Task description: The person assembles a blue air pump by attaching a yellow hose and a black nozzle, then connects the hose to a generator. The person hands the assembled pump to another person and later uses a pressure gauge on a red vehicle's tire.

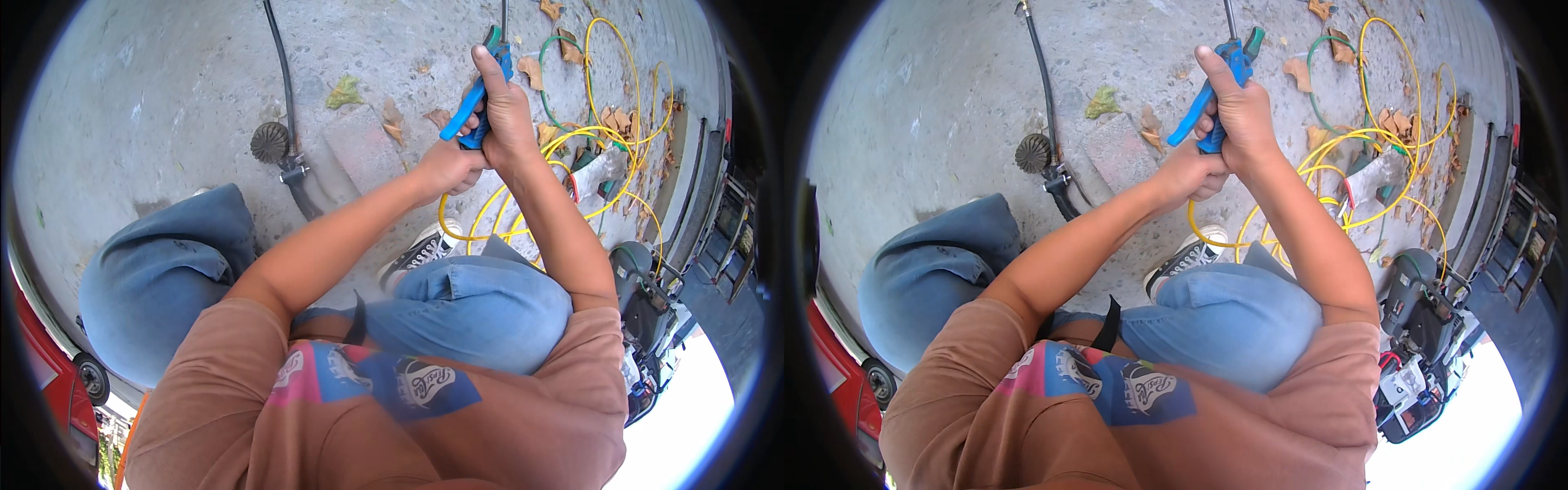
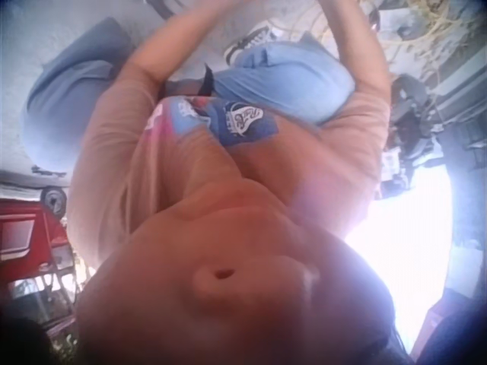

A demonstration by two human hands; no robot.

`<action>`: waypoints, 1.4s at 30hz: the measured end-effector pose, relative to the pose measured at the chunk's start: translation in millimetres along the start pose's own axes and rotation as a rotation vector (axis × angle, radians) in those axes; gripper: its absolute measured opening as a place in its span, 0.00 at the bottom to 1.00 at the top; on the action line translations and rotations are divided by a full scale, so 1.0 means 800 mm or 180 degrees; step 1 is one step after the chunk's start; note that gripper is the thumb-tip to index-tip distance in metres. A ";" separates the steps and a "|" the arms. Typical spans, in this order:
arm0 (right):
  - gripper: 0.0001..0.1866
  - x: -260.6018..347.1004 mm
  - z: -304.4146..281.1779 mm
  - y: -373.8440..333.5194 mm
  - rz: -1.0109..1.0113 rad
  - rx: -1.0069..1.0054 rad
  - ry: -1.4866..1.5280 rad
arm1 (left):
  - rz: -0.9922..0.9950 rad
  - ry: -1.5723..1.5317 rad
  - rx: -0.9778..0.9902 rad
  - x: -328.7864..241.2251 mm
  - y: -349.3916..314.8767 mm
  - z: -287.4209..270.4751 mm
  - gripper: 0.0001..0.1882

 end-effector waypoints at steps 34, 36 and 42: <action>0.10 0.017 -0.061 0.007 0.0520 0.2268 0.1263 | -0.0442 -0.0222 0.0803 0.014 -0.010 0.023 0.17; 0.16 0.005 -0.077 0.017 0.0459 0.0980 0.0366 | -0.0234 0.0112 0.0005 0.020 -0.001 0.004 0.17; 0.31 -0.021 -0.089 0.020 -0.0671 -0.0787 -0.2155 | 0.0590 0.1751 -0.1741 0.033 0.018 -0.041 0.12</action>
Point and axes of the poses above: each hand's wrist, its own y-axis towards the middle knuckle, its own z-axis out of the palm, x = y × z, the point moved 3 cm from there along y, towards the middle knuckle, and after that the axes turned 1 degree about -z, right-handed, at the moved point
